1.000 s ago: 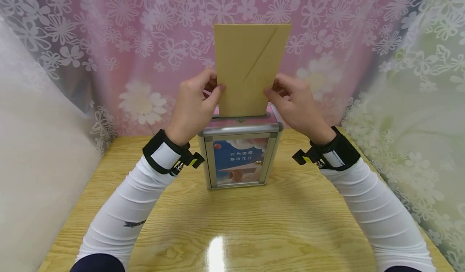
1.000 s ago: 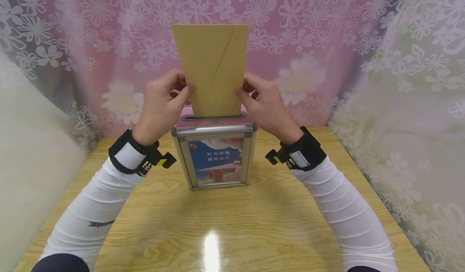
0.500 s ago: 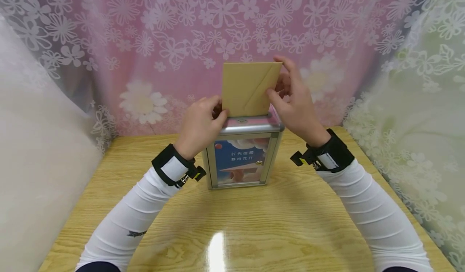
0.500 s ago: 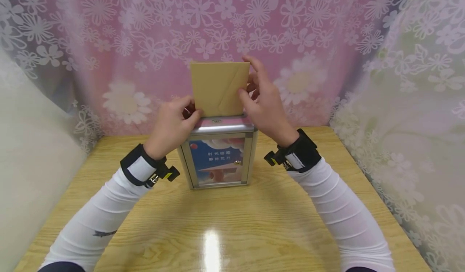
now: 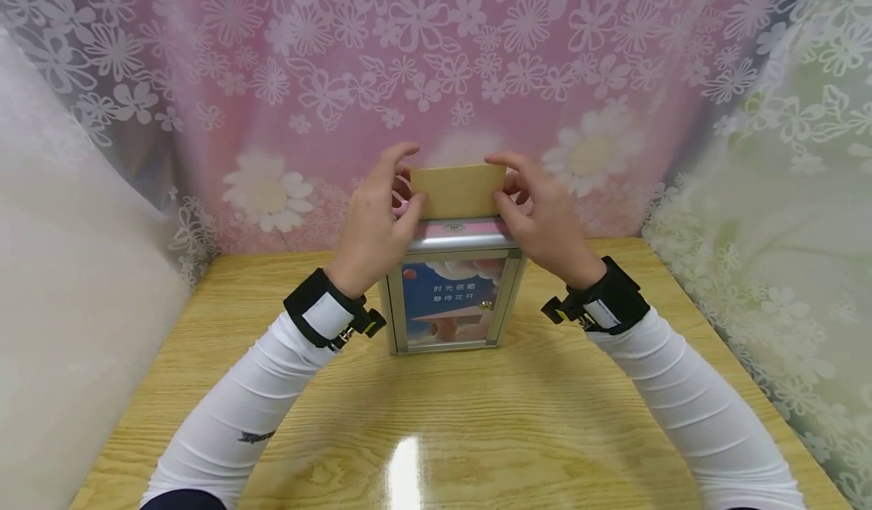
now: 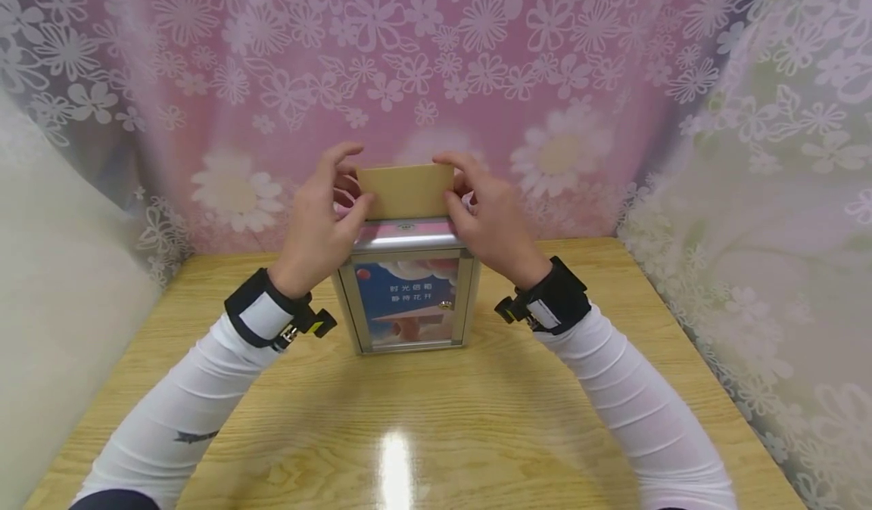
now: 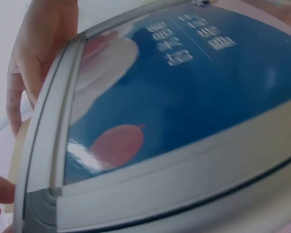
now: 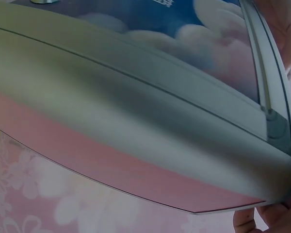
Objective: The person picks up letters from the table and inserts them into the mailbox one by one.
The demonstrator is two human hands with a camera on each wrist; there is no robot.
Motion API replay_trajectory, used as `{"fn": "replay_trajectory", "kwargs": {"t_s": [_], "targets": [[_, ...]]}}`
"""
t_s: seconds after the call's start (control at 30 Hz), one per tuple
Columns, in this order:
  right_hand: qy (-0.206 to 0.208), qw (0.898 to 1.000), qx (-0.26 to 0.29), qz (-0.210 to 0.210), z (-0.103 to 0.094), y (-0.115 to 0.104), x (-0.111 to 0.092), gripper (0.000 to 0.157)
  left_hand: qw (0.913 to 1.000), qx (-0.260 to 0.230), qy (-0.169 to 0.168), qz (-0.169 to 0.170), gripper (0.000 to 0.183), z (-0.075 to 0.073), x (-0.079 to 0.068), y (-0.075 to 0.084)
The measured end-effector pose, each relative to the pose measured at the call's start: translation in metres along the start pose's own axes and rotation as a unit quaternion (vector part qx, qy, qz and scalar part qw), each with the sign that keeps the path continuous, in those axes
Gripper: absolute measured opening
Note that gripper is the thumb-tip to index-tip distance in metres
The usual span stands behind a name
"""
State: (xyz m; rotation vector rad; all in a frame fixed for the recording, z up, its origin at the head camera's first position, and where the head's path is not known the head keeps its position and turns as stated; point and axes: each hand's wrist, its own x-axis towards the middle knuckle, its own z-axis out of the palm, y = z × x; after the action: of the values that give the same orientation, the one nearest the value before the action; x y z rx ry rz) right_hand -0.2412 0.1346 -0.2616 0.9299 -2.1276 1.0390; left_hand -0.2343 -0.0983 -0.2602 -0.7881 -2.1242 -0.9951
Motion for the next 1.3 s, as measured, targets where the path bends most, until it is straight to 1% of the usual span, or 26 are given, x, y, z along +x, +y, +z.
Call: {"fn": "replay_trajectory", "kwargs": {"t_s": [0.13,0.2,0.3,0.47,0.63,0.97,1.13,1.3], "targets": [[-0.004,1.000,-0.010,0.002,0.006,0.013,-0.006,0.041,0.9994,0.018,0.010,0.028,0.028,0.001,-0.002,0.000],[0.000,1.000,-0.018,0.000,0.008,0.015,-0.008,0.039,0.9992,0.023,0.009,0.030,0.021,0.002,-0.004,-0.001],[0.004,1.000,-0.023,-0.005,0.009,0.016,-0.011,0.036,0.9991,0.033,0.003,0.026,0.016,0.002,-0.005,-0.002],[0.009,0.999,-0.034,-0.014,0.010,0.017,-0.013,0.028,0.9987,0.048,-0.010,0.015,0.014,0.003,-0.007,-0.003],[0.019,0.998,-0.045,-0.027,0.011,0.018,-0.014,0.021,0.9972,0.073,-0.013,0.013,0.012,0.004,-0.010,-0.002],[0.014,0.998,-0.058,-0.026,0.011,0.019,-0.018,0.018,0.9944,0.102,-0.028,-0.006,0.009,0.007,-0.017,-0.004],[0.013,0.998,-0.055,-0.022,0.010,0.018,-0.018,0.017,0.9948,0.099,-0.023,0.000,0.011,0.008,-0.018,-0.005],[0.009,0.999,-0.037,-0.015,0.006,0.018,-0.020,0.017,0.9959,0.087,-0.018,0.017,0.014,0.008,-0.019,-0.008]]}}
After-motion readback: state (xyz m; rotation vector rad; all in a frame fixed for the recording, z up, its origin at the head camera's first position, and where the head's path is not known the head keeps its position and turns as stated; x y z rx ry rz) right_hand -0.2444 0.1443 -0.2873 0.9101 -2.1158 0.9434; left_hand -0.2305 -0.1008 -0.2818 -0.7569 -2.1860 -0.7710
